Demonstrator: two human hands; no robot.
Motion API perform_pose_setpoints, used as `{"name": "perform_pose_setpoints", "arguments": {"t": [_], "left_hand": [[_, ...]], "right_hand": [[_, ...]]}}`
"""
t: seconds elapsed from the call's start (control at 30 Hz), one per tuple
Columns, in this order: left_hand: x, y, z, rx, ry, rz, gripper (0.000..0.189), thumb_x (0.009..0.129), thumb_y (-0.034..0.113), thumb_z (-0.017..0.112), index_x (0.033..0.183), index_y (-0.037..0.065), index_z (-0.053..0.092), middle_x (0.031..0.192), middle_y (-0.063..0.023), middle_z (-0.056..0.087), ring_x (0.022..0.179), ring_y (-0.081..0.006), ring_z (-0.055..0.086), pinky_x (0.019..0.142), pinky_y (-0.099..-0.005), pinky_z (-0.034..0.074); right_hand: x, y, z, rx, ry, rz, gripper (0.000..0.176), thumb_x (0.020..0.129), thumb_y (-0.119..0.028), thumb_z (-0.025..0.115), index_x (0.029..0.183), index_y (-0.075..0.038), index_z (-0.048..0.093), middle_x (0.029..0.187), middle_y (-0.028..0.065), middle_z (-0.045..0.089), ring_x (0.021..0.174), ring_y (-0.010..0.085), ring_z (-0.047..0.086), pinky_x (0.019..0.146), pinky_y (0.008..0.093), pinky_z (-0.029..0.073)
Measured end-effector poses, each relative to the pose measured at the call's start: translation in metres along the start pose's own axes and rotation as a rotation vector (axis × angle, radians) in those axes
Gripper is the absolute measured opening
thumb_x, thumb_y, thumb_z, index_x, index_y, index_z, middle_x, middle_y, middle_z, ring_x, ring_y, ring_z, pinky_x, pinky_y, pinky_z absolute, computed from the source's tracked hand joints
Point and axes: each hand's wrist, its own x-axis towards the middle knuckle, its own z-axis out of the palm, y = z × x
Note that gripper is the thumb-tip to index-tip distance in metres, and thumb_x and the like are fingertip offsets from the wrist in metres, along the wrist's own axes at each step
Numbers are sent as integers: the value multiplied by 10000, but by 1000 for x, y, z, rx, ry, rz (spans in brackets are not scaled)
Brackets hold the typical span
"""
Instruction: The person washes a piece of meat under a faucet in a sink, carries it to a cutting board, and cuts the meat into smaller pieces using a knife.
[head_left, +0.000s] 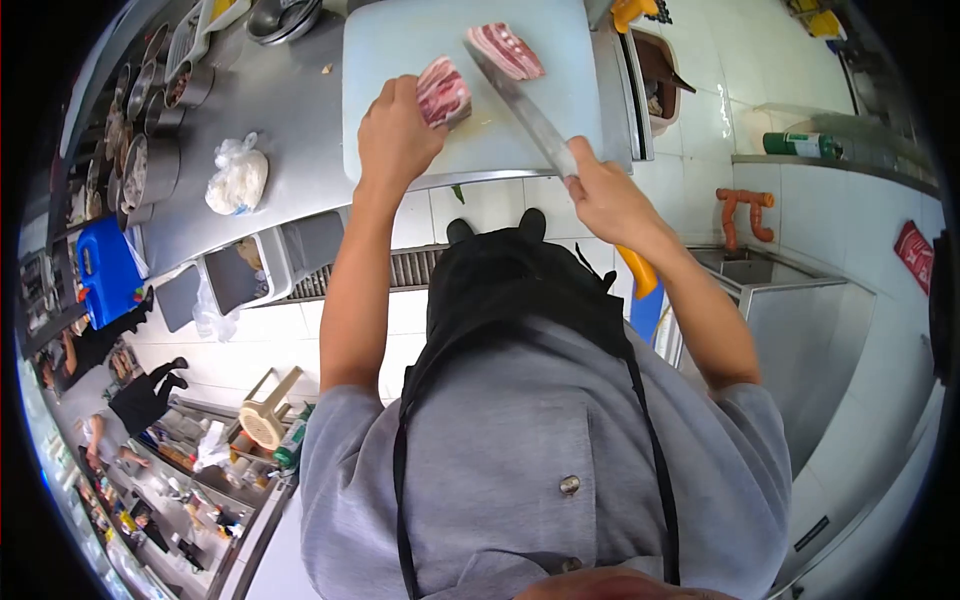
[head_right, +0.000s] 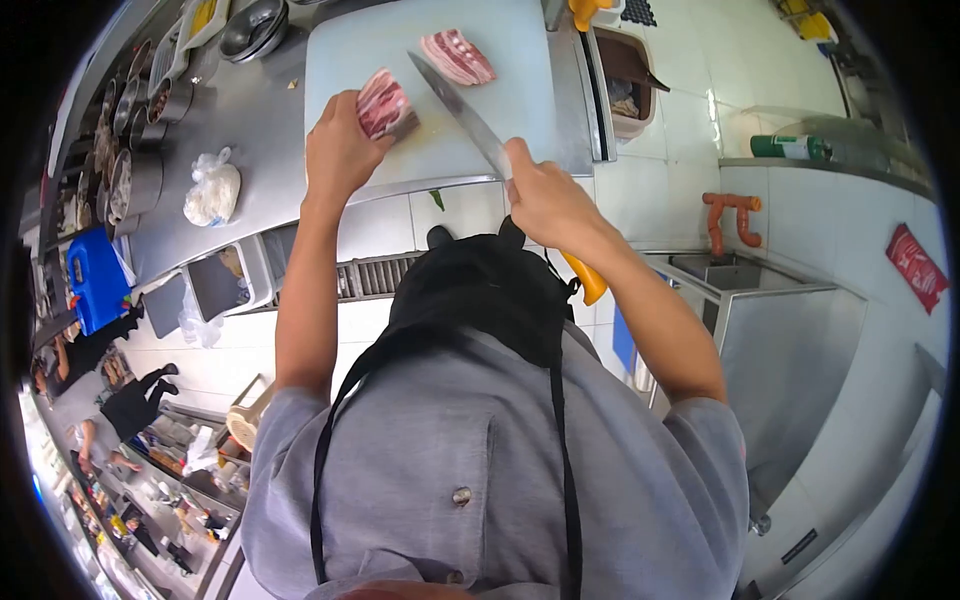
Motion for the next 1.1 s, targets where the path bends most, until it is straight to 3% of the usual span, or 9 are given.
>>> {"name": "perform_pose_setpoints", "arguments": {"t": [0.17, 0.4, 0.47, 0.63, 0.97, 1.03, 1.1], "left_hand": [[16, -11, 3, 16, -128, -125, 468, 663, 154, 758, 1029, -50, 549, 1002, -242, 623, 853, -426, 659, 754, -464, 556], [25, -20, 8, -76, -162, -143, 541, 643, 211, 794, 1042, -52, 541, 1017, -245, 634, 881, -421, 659, 774, -461, 553], [25, -19, 7, -89, -155, -96, 456, 689, 163, 751, 1020, -74, 544, 1013, -263, 613, 863, -423, 660, 763, -454, 561], [28, -17, 4, -100, -198, -121, 538, 660, 225, 791, 1050, -46, 538, 1058, -245, 622, 914, -414, 651, 811, -457, 542], [33, -12, -7, -14, -290, -86, 561, 645, 238, 808, 1044, -36, 523, 1054, -235, 615, 887, -407, 655, 798, -452, 547], [33, -11, -8, 2, -299, -82, 561, 645, 238, 810, 1044, -33, 522, 1055, -235, 616, 888, -405, 655, 797, -451, 546], [33, -10, -8, 12, -302, -90, 561, 645, 238, 813, 1044, -30, 522, 1055, -234, 617, 890, -403, 656, 797, -451, 546]], "right_hand": [[-7, -65, -41, -65, 4, -33, 228, 919, -86, 483, 1070, -3, 333, 702, 294, 584, 757, 503, 591, 707, 582, 419], [6, -99, -41, -268, -73, -5, 211, 911, -88, 479, 1059, 1, 359, 761, 298, 610, 761, 504, 601, 706, 574, 438], [7, -104, -39, -289, -113, 40, 214, 903, -84, 478, 1062, 1, 363, 782, 298, 617, 772, 503, 607, 712, 571, 449], [3, -120, -35, -417, -79, 107, 280, 830, -10, 475, 1093, -2, 379, 846, 288, 632, 851, 485, 631, 743, 555, 488], [4, -108, -21, -243, -113, 88, 303, 801, 19, 529, 1074, 31, 398, 863, 278, 648, 834, 443, 661, 713, 514, 521], [4, -103, -16, -174, -93, 53, 329, 762, 41, 527, 1041, 22, 354, 767, 297, 624, 775, 503, 624, 688, 563, 486], [4, -103, -16, -158, -96, 59, 331, 762, 41, 528, 1043, 22, 353, 784, 301, 627, 785, 503, 625, 695, 563, 487]]}}
